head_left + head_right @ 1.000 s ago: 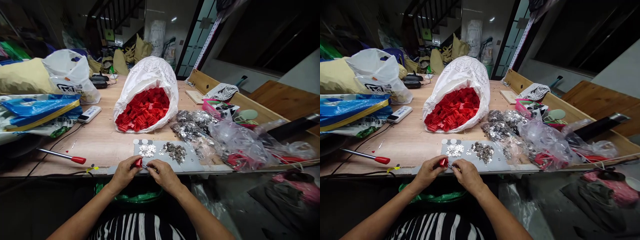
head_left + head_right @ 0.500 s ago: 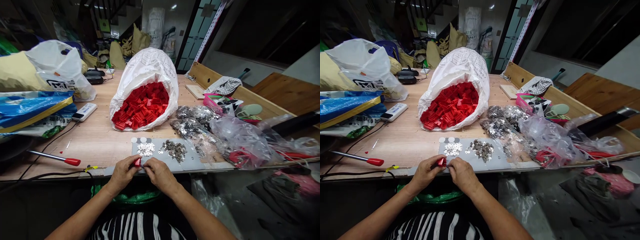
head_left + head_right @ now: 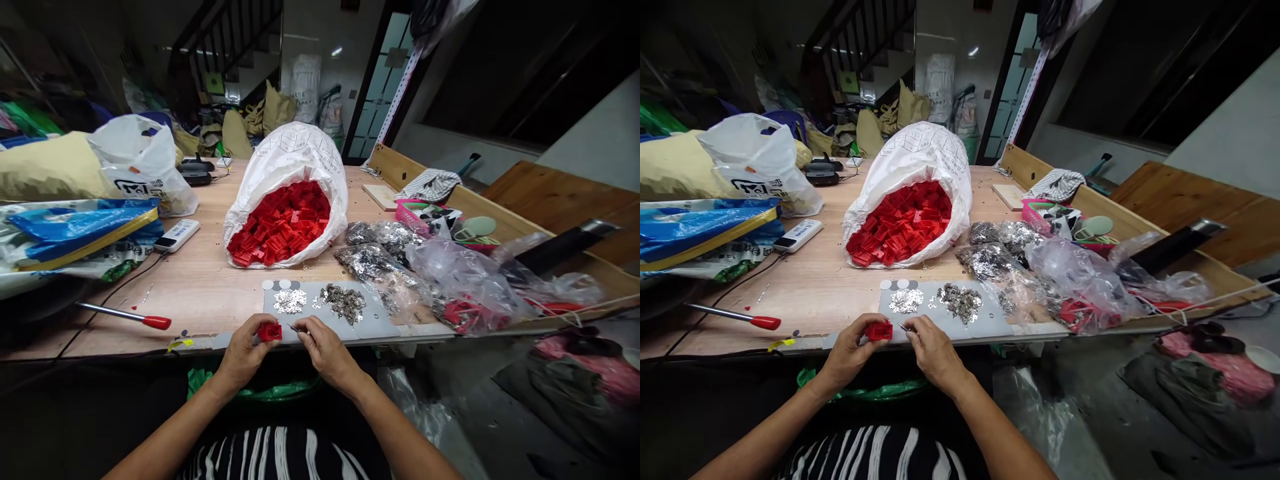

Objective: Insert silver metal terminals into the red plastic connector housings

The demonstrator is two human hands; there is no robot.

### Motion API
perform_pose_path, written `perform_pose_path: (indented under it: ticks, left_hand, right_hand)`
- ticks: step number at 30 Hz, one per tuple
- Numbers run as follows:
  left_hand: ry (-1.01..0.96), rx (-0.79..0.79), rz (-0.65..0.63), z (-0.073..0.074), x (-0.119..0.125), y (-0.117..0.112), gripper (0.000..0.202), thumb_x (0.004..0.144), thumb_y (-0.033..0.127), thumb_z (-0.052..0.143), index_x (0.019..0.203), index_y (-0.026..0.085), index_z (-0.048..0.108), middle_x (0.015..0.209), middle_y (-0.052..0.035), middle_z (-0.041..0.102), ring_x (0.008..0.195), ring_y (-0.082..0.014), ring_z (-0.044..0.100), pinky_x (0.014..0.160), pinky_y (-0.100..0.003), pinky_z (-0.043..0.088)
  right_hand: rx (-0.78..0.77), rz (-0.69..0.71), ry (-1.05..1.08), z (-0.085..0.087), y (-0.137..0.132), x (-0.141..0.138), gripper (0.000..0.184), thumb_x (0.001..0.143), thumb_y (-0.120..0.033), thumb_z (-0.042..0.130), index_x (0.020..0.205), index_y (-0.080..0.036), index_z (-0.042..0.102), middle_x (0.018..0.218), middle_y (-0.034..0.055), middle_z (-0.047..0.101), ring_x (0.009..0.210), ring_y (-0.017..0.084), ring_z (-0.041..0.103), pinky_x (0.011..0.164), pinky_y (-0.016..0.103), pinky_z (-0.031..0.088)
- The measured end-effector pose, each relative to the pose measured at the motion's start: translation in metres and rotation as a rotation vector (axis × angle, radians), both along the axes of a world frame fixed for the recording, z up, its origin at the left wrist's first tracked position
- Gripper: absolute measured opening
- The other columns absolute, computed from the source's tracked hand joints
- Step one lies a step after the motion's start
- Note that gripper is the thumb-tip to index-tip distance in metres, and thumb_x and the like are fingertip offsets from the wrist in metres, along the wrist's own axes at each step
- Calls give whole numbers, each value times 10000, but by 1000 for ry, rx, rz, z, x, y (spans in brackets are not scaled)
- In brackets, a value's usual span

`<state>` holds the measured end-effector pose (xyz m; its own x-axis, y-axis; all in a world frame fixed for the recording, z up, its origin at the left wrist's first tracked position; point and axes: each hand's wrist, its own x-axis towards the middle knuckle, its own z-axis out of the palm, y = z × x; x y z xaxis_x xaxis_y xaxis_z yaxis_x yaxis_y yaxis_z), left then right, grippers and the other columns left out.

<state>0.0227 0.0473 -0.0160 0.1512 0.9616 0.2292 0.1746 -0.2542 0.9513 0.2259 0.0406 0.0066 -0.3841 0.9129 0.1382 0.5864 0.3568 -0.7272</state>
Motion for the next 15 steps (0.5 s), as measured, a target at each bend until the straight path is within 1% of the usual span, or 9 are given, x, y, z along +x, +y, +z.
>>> perform_pose_path:
  ticks: [2,4,6,8,10,12,15]
  left_hand:
    - [-41,-10,0,6,1,-5,257,731,225,697,987,225,670,997,-55,653,960,-211,595,891,-329,440]
    - [-125,-85,-9,12,2,-9,193,741,243,698,932,213,681,1004,-56,643,978,-207,587,900,-317,436]
    - [-312,-247,-18,17,4,-13,108,760,269,690,831,193,664,985,-48,651,964,-195,598,895,-307,444]
    - [-558,-450,-55,22,5,-16,123,783,282,675,765,173,623,942,-45,680,943,-183,623,898,-305,452]
    - [-768,-618,-121,25,5,-19,148,799,274,666,738,159,597,884,-52,707,929,-180,649,906,-304,458]
    - [-902,-722,-166,26,5,-21,142,801,254,669,734,149,601,843,-53,718,895,-174,671,897,-292,474]
    - [-1021,-798,-153,25,4,-25,83,796,209,674,775,138,636,829,-44,724,817,-152,687,894,-290,499]
  right_hand:
    - [-72,10,-3,5,-4,4,164,933,-179,404,1043,-220,519,950,32,607,861,164,554,783,292,418]
    - [-154,40,34,12,-8,5,169,946,-194,379,1060,-231,498,866,1,614,750,141,546,716,266,411]
    - [-206,83,113,18,-12,2,193,959,-211,359,1111,-235,474,792,-21,603,680,124,524,681,248,401]
    - [-226,116,182,24,-15,-2,255,960,-225,372,1206,-233,440,726,-38,572,655,117,510,677,240,398]
    - [-243,149,211,28,-16,-7,342,955,-240,398,1297,-229,400,667,-54,531,630,113,500,669,234,399]
    - [-261,181,216,31,-17,-11,384,954,-255,408,1337,-232,391,634,-64,498,593,106,481,638,224,393]
    - [-267,197,227,33,-17,-16,360,955,-275,406,1311,-232,436,606,-70,467,558,99,456,596,214,377]
